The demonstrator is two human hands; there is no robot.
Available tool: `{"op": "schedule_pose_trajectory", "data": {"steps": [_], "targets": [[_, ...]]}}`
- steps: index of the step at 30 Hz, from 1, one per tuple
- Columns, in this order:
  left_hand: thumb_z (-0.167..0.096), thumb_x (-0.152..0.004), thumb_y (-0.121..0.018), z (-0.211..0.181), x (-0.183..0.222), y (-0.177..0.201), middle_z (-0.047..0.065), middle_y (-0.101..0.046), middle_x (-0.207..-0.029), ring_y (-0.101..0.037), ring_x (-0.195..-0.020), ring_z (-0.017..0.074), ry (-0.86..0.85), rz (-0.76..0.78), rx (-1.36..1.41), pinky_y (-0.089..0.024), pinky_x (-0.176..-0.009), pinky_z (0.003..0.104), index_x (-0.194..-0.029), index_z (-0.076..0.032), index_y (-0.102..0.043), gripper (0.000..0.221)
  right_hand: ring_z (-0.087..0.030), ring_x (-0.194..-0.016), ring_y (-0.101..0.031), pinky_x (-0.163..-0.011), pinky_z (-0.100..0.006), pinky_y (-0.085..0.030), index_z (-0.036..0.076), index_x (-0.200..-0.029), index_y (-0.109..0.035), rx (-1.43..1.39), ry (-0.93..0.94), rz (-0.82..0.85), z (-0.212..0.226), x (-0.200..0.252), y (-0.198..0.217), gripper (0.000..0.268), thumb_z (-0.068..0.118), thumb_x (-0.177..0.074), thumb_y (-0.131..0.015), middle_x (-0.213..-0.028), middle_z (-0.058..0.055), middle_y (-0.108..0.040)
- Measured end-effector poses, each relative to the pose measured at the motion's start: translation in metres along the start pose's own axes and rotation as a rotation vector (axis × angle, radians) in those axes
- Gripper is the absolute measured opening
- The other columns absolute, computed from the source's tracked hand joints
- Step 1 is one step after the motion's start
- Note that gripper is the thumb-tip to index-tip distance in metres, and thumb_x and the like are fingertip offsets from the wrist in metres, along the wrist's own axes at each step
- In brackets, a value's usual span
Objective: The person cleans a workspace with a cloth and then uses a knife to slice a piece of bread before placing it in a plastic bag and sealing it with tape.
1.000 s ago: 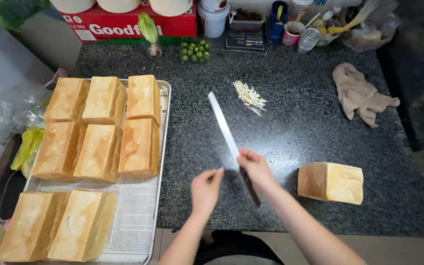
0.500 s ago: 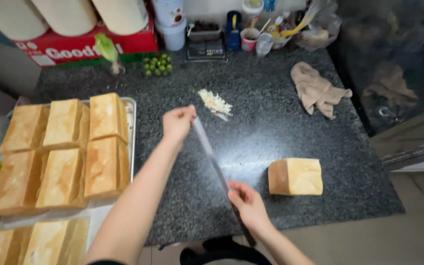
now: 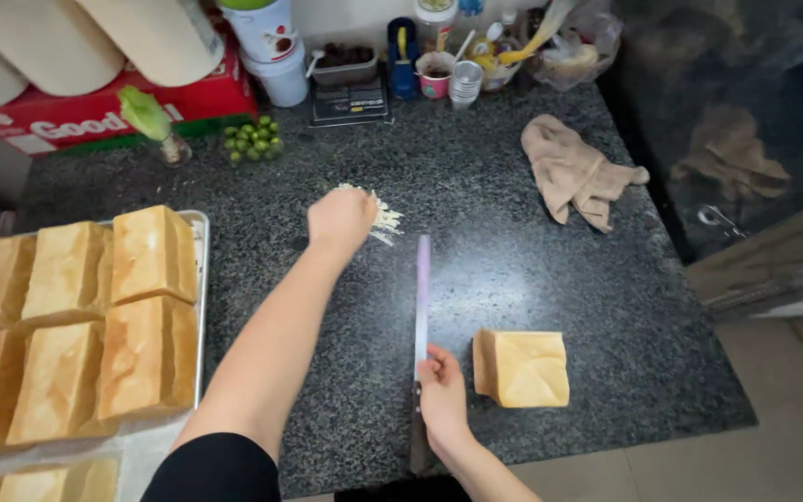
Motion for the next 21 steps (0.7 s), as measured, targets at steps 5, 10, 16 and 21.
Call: {"op": "schedule_pose_trajectory", "data": {"steps": [5, 10, 16, 21], "targets": [[-0.016, -0.085, -0.061, 0.019, 0.030, -0.039, 0.020, -0.074, -0.089, -0.072, -0.083, 0.0399, -0.084, -0.125, 0.226, -0.056, -0.073, 0.054, -0.121, -0.011, -0.067, 0.036, -0.012, -0.090, -0.053, -0.079, -0.026, -0.046, 0.005, -0.132, -0.056, 0.077, 0.145, -0.109, -0.051, -0.052, 0.008, 0.037, 0.001, -0.095, -0.053, -0.102, -0.003, -0.057], [-0.039, -0.076, -0.077, 0.031, 0.132, -0.047, 0.015, -0.073, -0.079, -0.074, -0.077, 0.0342, 0.138, -0.007, 0.429, -0.059, -0.073, 0.047, -0.077, -0.009, -0.073, 0.030, -0.022, -0.107, -0.057, -0.094, -0.032, -0.046, 0.003, -0.136, -0.052, 0.463, 0.358, -0.184, -0.060, -0.058, 0.015, 0.049, -0.003, -0.087, -0.054, -0.123, -0.013, -0.055], [-0.038, -0.084, -0.073, 0.090, 0.291, -0.076, 0.008, -0.075, -0.075, -0.073, -0.072, 0.0256, 0.389, -0.096, 0.593, -0.058, -0.066, 0.042, -0.081, -0.010, -0.076, 0.028, -0.042, -0.120, -0.050, -0.102, -0.044, -0.039, -0.001, -0.131, -0.056, 0.915, 0.911, -0.051, -0.021, 0.018, -0.015, 0.058, -0.001, -0.074, -0.067, -0.132, -0.026, -0.049], [-0.021, -0.082, -0.069, 0.144, 0.427, -0.058, -0.007, -0.079, -0.080, -0.062, -0.052, 0.0129, 0.946, -0.136, 1.412, -0.052, -0.050, 0.031, -0.097, -0.014, -0.073, 0.017, -0.025, -0.100, -0.069, -0.091, -0.034, -0.054, 0.005, -0.111, -0.069, 0.717, 0.701, 0.538, -0.057, 0.077, -0.055, 0.027, -0.002, -0.086, -0.059, -0.110, -0.012, -0.069]]}}
Point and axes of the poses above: each hand's wrist, its own x-axis away from the middle knuckle, its own y-axis out of the back of the hand, z = x × y, the point moved 1 cm from there along -x, towards the middle knuckle
